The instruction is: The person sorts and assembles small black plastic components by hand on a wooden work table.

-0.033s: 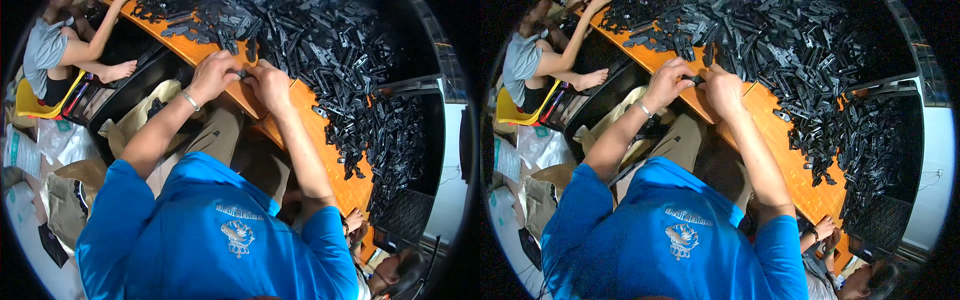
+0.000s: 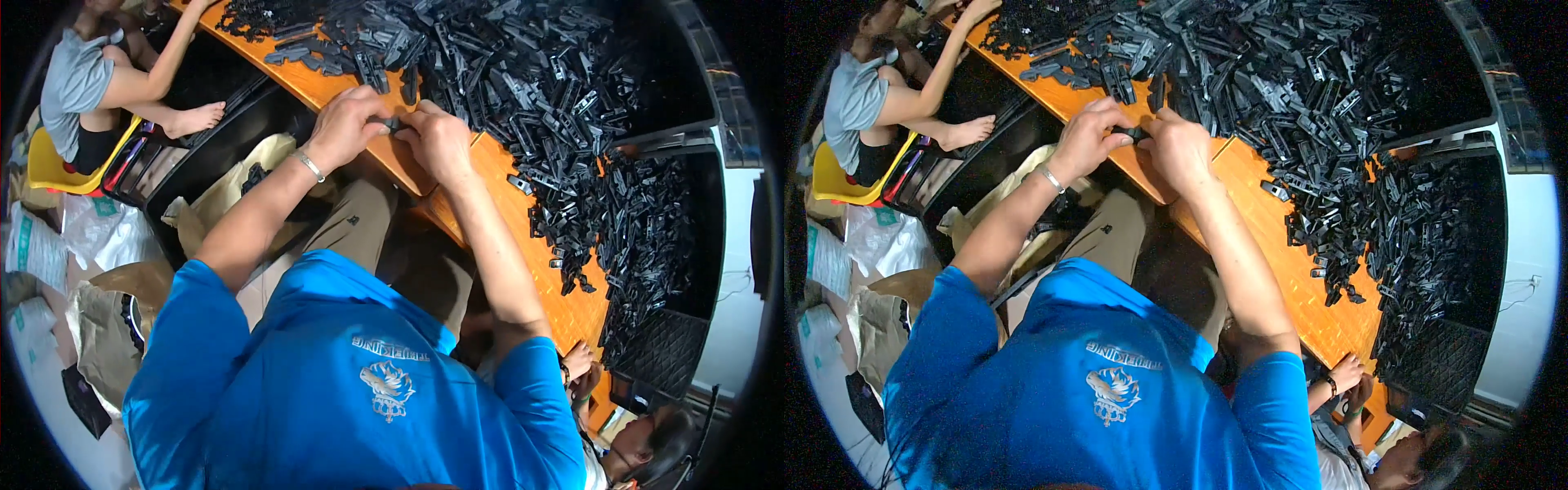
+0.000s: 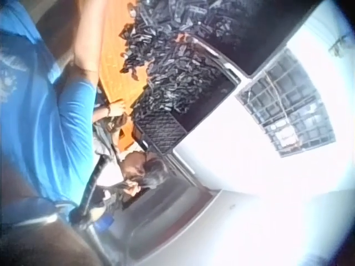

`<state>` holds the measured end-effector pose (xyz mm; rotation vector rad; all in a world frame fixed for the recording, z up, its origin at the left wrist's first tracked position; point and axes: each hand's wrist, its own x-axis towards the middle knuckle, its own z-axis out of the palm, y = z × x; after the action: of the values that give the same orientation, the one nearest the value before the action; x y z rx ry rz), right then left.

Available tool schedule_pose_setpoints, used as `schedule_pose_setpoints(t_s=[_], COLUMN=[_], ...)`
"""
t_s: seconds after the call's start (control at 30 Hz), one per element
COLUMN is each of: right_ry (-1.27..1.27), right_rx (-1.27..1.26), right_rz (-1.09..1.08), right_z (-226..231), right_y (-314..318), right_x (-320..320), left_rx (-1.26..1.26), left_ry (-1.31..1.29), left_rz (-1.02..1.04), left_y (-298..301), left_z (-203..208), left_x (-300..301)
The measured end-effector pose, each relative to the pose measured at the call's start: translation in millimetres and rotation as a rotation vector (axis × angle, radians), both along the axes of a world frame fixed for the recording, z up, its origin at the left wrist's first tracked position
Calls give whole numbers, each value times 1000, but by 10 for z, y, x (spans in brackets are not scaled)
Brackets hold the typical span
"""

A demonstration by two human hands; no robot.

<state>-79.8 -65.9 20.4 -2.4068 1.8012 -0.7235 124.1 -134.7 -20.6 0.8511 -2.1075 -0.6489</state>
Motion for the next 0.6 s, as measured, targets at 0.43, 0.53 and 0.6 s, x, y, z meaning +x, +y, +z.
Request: schedule_pose_setpoints(t_s=[0.43, 0.53, 0.6], right_ry=[-76, 29, 97], right_rx=[-10, -1, 45], right_rz=[-457, -594, -602], right_z=[207, 227, 228], right_y=[1327, 1457, 1480], right_x=[-1107, -1391, -1417], left_rx=[-314, -517, -561], left_ry=[-361, -408, -437], left_rz=[57, 70, 66], left_y=[-379, -611, -689], left_z=[413, 280, 251], left_x=[323, 103, 31])
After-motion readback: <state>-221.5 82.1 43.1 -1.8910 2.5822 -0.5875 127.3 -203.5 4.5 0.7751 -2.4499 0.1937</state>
